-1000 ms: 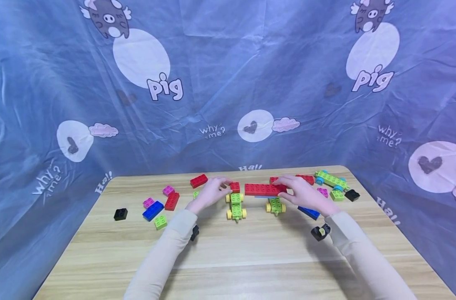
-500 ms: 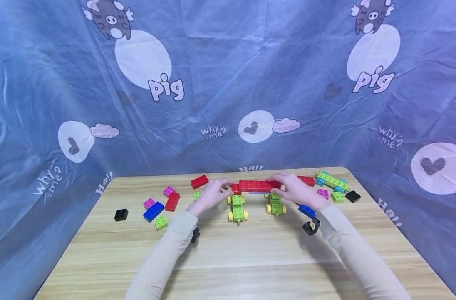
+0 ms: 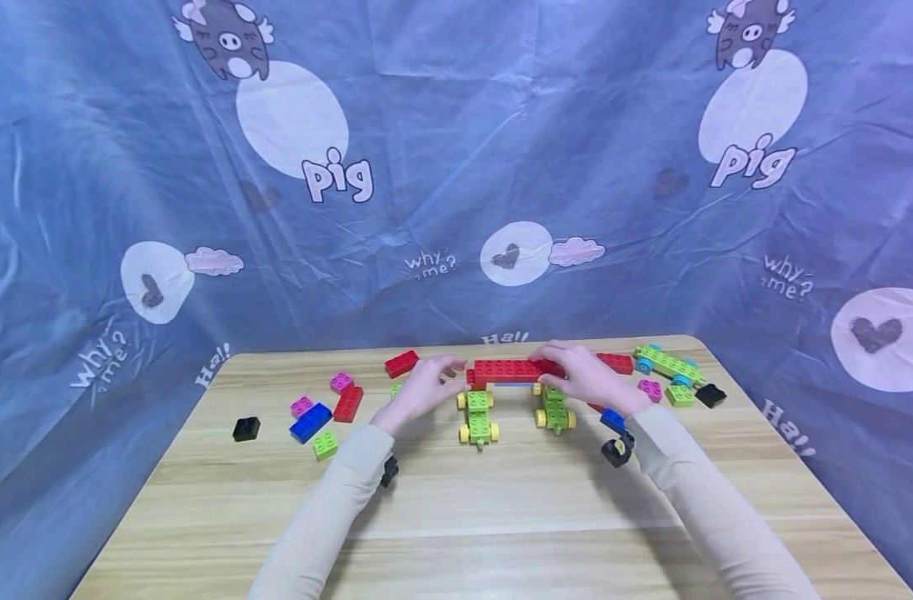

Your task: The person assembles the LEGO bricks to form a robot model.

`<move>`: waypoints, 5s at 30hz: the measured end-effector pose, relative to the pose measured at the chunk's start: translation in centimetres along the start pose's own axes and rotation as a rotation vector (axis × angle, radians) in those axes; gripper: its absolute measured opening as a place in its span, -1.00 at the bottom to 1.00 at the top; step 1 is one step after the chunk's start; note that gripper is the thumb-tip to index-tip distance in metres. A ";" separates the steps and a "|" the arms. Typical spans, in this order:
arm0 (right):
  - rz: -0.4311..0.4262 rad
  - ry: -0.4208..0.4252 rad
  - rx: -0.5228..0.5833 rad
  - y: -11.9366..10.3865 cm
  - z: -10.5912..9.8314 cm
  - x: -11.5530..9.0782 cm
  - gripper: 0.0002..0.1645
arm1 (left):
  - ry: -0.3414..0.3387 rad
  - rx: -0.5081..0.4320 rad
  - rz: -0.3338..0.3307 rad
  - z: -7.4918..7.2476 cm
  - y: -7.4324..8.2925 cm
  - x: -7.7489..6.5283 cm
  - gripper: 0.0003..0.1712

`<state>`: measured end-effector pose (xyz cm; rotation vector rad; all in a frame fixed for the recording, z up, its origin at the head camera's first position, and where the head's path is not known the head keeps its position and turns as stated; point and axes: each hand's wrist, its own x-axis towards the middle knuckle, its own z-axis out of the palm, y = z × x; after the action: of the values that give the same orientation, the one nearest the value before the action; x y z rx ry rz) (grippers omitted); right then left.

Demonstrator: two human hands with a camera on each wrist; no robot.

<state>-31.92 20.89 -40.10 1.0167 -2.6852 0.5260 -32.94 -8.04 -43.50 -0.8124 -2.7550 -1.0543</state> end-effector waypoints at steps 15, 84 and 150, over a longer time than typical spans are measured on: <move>0.013 -0.022 0.017 -0.3 0.3 0.6 -0.64 | -0.067 -0.016 0.001 -0.4 0.8 0.6 -0.42; 0.022 -0.025 0.045 0.1 0.9 0.9 -0.61 | -0.116 0.078 0.011 -0.3 1.1 2.3 -0.54; 0.212 -0.086 0.139 2.2 1.1 -2.8 -0.46 | -0.055 0.012 0.060 0.2 0.2 1.9 -0.52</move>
<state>-31.42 23.67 -42.58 0.8087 -2.8857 0.7346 -34.45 -6.94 -43.06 -0.9298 -2.7593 -1.0191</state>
